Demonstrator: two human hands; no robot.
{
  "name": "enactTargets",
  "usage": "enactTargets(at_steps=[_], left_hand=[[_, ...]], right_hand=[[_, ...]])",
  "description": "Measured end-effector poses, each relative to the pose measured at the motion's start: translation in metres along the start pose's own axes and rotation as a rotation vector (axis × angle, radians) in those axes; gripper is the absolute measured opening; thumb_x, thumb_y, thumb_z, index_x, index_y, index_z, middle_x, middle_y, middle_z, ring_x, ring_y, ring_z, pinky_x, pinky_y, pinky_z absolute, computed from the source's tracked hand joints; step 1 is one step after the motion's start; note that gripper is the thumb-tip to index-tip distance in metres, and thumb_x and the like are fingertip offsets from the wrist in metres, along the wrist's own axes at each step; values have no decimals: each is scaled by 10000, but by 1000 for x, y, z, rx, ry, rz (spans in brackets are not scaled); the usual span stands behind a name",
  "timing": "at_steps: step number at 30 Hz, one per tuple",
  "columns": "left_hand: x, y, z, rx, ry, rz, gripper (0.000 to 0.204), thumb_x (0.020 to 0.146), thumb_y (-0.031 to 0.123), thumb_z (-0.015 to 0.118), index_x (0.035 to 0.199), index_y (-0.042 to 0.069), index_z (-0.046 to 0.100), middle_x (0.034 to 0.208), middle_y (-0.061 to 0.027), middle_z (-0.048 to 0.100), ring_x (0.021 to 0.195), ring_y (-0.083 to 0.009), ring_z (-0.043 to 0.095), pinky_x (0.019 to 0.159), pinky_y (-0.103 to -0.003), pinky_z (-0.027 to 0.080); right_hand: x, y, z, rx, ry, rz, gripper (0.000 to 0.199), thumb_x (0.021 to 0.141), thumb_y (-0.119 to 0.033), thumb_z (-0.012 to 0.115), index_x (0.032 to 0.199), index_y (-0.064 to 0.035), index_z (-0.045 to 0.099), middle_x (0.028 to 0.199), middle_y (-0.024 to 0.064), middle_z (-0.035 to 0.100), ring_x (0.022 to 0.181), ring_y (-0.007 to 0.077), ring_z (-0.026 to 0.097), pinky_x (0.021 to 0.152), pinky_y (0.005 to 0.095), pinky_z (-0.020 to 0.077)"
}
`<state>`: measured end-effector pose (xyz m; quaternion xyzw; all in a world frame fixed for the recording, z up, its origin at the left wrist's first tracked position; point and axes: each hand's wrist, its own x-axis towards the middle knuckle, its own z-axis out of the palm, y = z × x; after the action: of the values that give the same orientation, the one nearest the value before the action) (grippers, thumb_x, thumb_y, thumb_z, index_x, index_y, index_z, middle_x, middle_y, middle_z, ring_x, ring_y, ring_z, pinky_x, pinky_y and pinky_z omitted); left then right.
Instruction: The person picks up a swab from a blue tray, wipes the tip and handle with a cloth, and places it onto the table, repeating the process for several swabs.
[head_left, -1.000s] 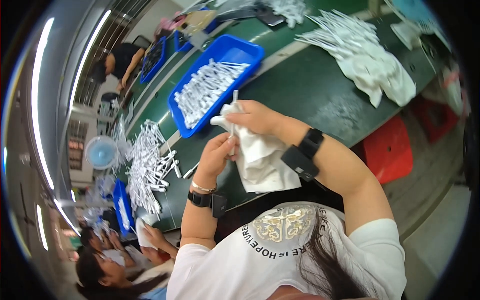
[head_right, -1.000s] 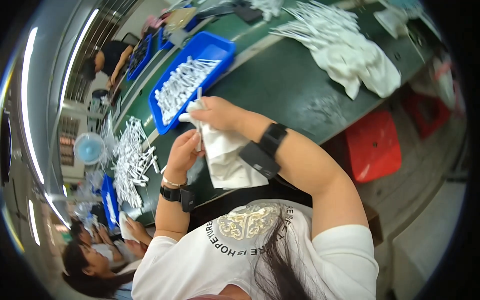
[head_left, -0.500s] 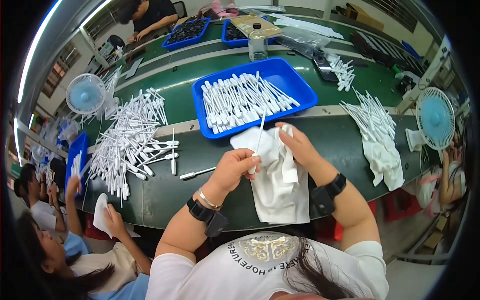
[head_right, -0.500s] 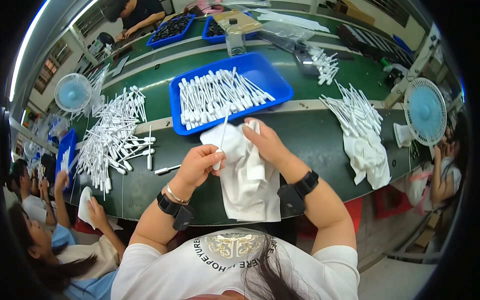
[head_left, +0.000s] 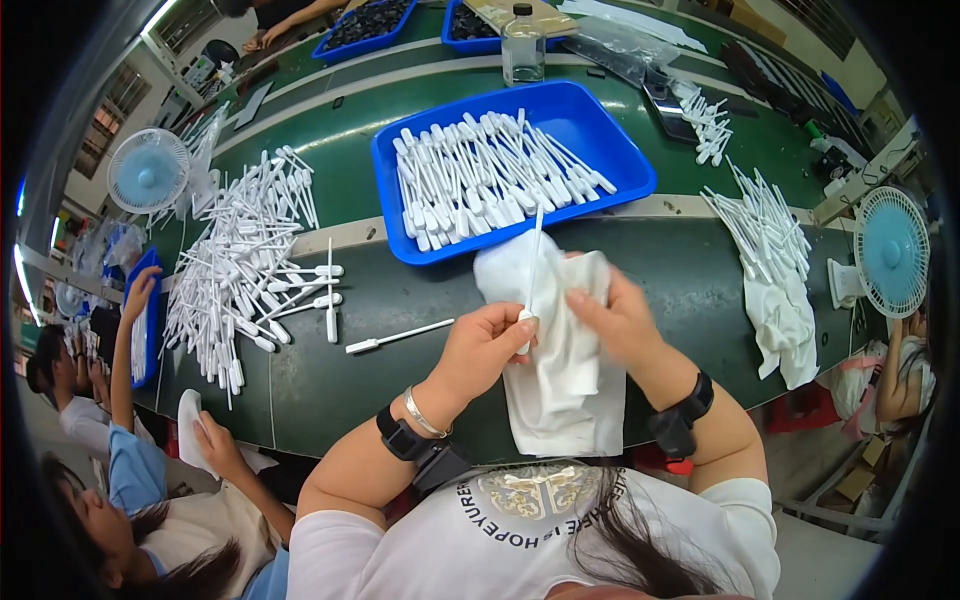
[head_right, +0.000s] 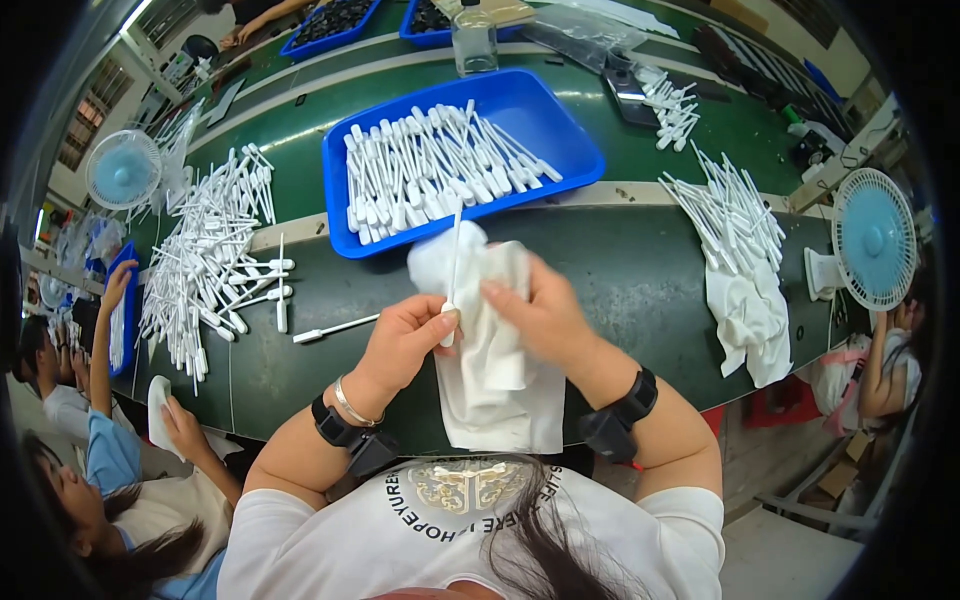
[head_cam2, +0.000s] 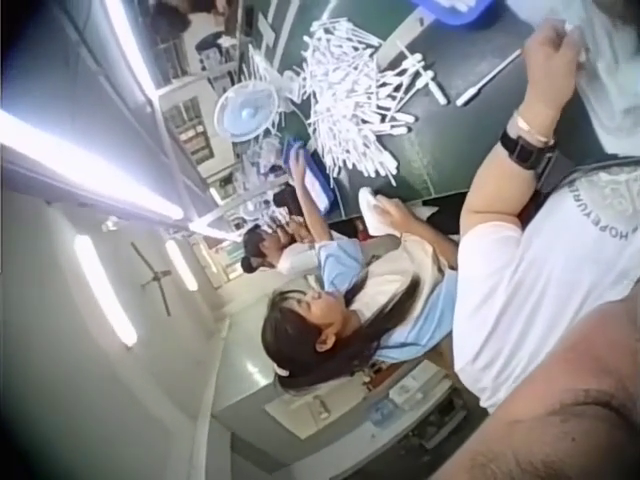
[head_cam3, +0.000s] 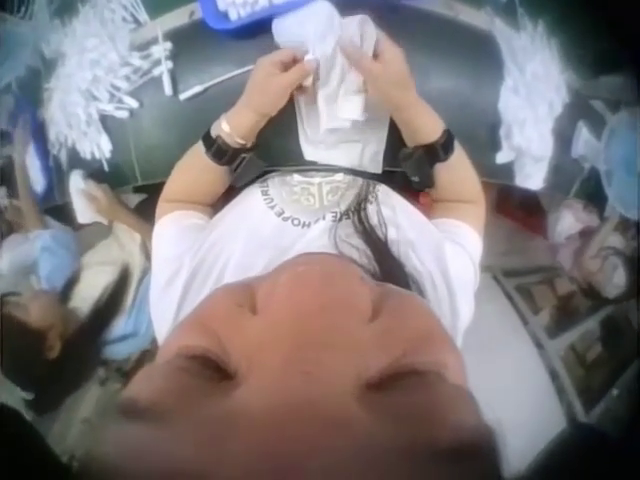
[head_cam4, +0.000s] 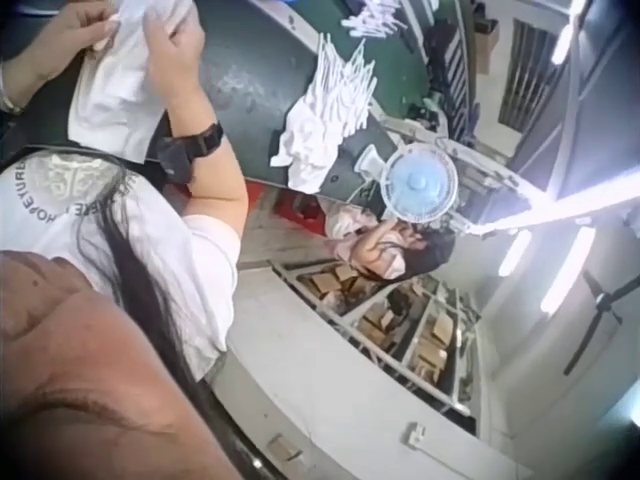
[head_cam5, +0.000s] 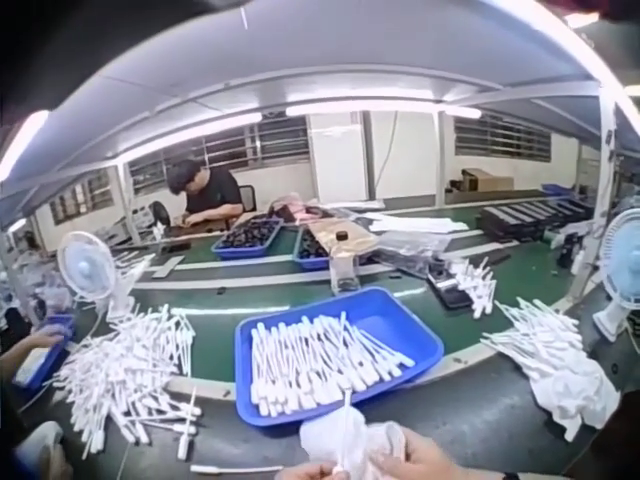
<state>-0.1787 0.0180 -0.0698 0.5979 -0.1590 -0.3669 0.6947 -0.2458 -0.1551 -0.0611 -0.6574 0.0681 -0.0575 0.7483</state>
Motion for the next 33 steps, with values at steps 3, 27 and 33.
enactTargets(at_steps=[3, 27, 33], left_hand=[[-3, -3, 3, 161, 31, 75, 185, 827, 192, 580, 858, 10, 579, 730, -31, 590, 609, -82, 526, 553, -224, 448], [0, -16, 3, 131, -93, 43, 231, 882, 208, 492, 897, -13, 557, 685, -13, 538, 589, -78, 480, 538, -213, 398], [3, -8, -7, -434, -482, -234, 266, 907, 236, 439, 897, -3, 555, 644, -11, 496, 516, -83, 387, 469, -205, 332]], right_hand=[[-7, 8, 16, 89, -55, 34, 261, 854, -175, 537, 1047, 0, 536, 974, 49, 551, 872, 106, 512, 778, 259, 413], [-5, 9, 22, 20, -39, 112, 217, 850, -166, 559, 1003, -14, 532, 869, 34, 588, 734, 87, 561, 642, 226, 464], [-6, -14, 13, 275, 125, 40, 242, 849, -190, 568, 1012, -16, 526, 863, 23, 585, 729, 79, 557, 641, 223, 458]])
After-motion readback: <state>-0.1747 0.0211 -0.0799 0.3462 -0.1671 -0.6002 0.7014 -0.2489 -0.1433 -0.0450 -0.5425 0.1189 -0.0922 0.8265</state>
